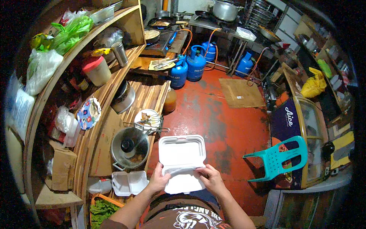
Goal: The person assembles takeout meals by placing cooked meat into styrofoam containers, adding sauce, and handing them to a coworker. The person uses tongs to transfer meat from a pan and a squeeze bottle to add sauce.
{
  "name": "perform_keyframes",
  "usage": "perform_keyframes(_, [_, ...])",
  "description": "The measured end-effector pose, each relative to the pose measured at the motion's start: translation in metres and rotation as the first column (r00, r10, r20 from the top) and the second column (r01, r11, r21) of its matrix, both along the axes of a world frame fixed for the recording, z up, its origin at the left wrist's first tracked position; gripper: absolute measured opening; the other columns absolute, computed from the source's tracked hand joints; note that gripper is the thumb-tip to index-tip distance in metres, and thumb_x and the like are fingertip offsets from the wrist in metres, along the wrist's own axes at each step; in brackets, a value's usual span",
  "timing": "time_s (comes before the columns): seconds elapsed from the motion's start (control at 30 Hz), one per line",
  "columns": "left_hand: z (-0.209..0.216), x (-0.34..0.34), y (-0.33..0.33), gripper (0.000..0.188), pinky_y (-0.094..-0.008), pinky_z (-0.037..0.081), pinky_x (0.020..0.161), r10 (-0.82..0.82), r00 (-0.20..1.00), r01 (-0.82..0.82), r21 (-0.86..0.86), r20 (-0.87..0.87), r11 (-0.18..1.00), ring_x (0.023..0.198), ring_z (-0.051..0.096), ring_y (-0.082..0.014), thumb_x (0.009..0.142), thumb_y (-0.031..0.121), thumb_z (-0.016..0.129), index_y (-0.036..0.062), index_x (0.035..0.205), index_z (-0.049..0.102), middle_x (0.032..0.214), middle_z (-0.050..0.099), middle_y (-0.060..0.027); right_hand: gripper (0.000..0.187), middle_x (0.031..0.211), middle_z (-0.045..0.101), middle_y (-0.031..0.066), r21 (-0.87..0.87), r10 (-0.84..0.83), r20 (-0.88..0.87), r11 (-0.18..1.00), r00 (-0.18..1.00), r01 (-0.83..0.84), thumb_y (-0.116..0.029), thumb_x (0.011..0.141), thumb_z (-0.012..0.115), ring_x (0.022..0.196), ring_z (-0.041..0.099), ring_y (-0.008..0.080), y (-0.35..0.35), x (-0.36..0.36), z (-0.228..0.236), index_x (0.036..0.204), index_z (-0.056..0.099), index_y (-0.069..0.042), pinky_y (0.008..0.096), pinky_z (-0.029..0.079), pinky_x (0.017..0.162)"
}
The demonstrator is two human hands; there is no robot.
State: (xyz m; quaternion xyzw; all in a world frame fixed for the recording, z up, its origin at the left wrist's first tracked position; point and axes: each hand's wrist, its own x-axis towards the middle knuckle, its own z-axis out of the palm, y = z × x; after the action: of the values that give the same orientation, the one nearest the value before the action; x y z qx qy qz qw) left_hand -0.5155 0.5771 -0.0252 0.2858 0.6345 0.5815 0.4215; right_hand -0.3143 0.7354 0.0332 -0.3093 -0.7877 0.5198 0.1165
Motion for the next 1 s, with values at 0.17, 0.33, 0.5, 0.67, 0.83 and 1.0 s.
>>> perform_keyframes(0.17, [-0.003, -0.014, 0.067, 0.079, -0.0409, 0.038, 0.107, 0.304, 0.932, -0.316, 0.033, 0.196, 0.948, 0.126, 0.044, -0.0268, 0.08, -0.009, 0.054, 0.0102, 0.145, 0.014, 0.134, 0.039, -0.018, 0.025, 0.103, 0.062, 0.0153, 0.043, 0.072, 0.025, 0.996, 0.997, -0.073, 0.003, 0.084, 0.062, 0.096, 0.065, 0.0291, 0.092, -0.043, -0.009, 0.108, 0.067, 0.001, 0.0357, 0.053, 0.085])
perform_keyframes(0.33, [-0.009, -0.02, 0.139, 0.051, -0.037, 0.043, 0.1, 0.242, 0.966, -0.239, 0.044, -0.094, 0.97, 0.116, 0.049, -0.0218, 0.086, 0.004, 0.067, 0.0105, 0.13, 0.042, 0.13, 0.038, -0.0137, 0.024, 0.099, 0.059, 0.0148, 0.141, 0.153, -0.093, 0.98, 0.984, -0.139, 0.005, 0.084, 0.06, 0.09, 0.065, 0.027, 0.201, -0.075, -0.024, 0.107, 0.066, 0.002, 0.0339, 0.054, 0.081])
perform_keyframes(0.5, [0.014, -0.011, 0.237, 0.031, -0.0322, 0.043, 0.102, 0.207, 0.963, -0.229, -0.118, -0.173, 0.966, 0.117, 0.057, -0.0162, 0.086, 0.004, 0.065, 0.0026, 0.118, 0.063, 0.12, 0.063, -0.0071, 0.024, 0.11, 0.059, 0.0184, 0.088, 0.322, -0.119, 0.946, 0.939, -0.313, -0.005, 0.085, 0.066, 0.103, 0.062, 0.0356, 0.304, -0.095, -0.021, 0.109, 0.067, -0.003, 0.0393, 0.051, 0.091])
perform_keyframes(0.67, [0.028, 0.0, 0.314, 0.039, -0.0356, 0.047, 0.099, 0.254, 0.891, -0.329, -0.148, -0.377, 0.933, 0.114, 0.062, -0.0251, 0.085, 0.011, 0.069, 0.0041, 0.123, 0.064, 0.118, 0.067, -0.0132, 0.038, 0.117, 0.053, 0.0214, 0.158, 0.437, -0.043, 0.891, 0.898, -0.426, -0.021, 0.082, 0.078, 0.112, 0.055, 0.0379, 0.374, -0.1, 0.0, 0.118, 0.068, -0.011, 0.0444, 0.046, 0.096])
perform_keyframes(0.83, [0.03, -0.018, 0.346, 0.051, -0.039, 0.047, 0.1, 0.2, 0.864, -0.309, -0.172, -0.462, 0.935, 0.116, 0.06, -0.0282, 0.08, 0.017, 0.077, 0.005, 0.126, 0.06, 0.124, 0.063, -0.013, 0.052, 0.123, 0.046, 0.0224, 0.063, 0.503, 0.089, 0.858, 0.86, -0.509, -0.021, 0.079, 0.08, 0.115, 0.053, 0.0419, 0.41, -0.124, -0.004, 0.127, 0.062, -0.014, 0.0463, 0.047, 0.099])
perform_keyframes(1.0, [0.006, -0.053, 0.351, 0.056, -0.039, 0.043, 0.105, 0.177, 0.889, -0.301, -0.25, -0.421, 0.92, 0.122, 0.057, -0.0257, 0.078, 0.016, 0.078, 0.0061, 0.129, 0.057, 0.13, 0.061, -0.0106, 0.053, 0.126, 0.046, 0.0214, 0.129, 0.585, 0.06, 0.799, 0.809, -0.587, -0.017, 0.081, 0.078, 0.117, 0.053, 0.0386, 0.432, -0.162, -0.036, 0.13, 0.059, -0.011, 0.043, 0.049, 0.097])
